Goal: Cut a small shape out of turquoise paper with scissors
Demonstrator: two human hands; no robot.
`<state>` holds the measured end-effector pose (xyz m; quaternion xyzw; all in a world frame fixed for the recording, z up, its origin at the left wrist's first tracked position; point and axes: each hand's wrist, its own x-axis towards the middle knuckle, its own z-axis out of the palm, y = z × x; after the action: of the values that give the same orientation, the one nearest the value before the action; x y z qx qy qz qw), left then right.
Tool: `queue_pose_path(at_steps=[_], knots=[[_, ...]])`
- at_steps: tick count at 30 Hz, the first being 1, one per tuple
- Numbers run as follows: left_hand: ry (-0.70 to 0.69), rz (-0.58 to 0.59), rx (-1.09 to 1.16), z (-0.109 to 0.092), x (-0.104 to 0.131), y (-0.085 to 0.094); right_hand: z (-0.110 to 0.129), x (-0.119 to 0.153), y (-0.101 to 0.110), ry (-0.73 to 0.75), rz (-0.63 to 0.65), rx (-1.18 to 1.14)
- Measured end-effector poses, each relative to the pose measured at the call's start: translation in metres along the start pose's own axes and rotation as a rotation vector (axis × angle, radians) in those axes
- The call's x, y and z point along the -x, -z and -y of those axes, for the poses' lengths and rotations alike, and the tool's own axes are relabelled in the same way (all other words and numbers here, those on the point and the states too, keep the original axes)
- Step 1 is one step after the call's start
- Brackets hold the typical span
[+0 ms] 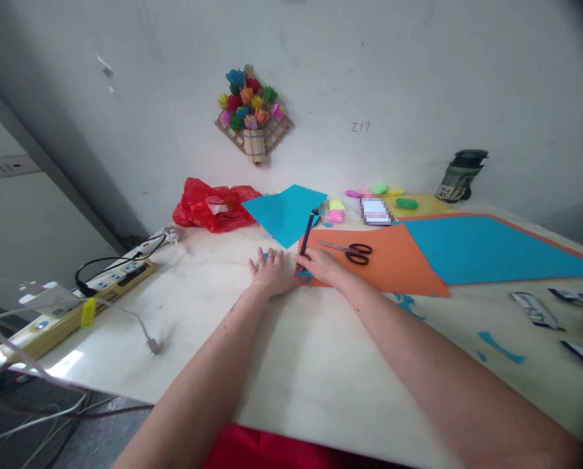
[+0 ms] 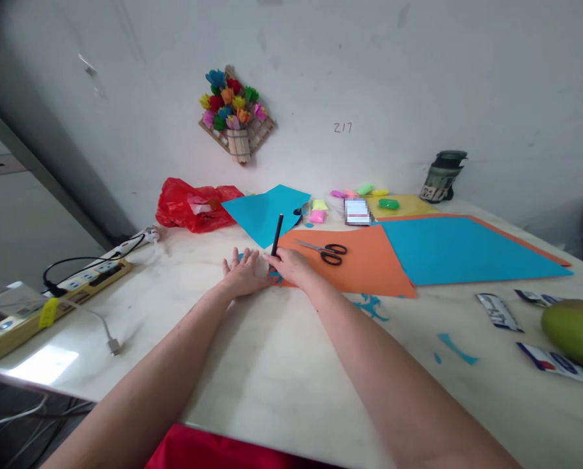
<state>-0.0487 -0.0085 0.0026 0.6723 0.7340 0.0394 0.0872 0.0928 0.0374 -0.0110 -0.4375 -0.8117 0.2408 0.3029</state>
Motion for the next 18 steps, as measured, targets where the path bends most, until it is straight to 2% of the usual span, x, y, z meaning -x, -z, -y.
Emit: queue_pose_path(at_steps=[18], knots=[[0.011, -0.015, 0.002, 0.0013, -0.0029, -0.0040, 0.0032, 0.0013, 0.0012, -0.025, -0.012, 0.009]])
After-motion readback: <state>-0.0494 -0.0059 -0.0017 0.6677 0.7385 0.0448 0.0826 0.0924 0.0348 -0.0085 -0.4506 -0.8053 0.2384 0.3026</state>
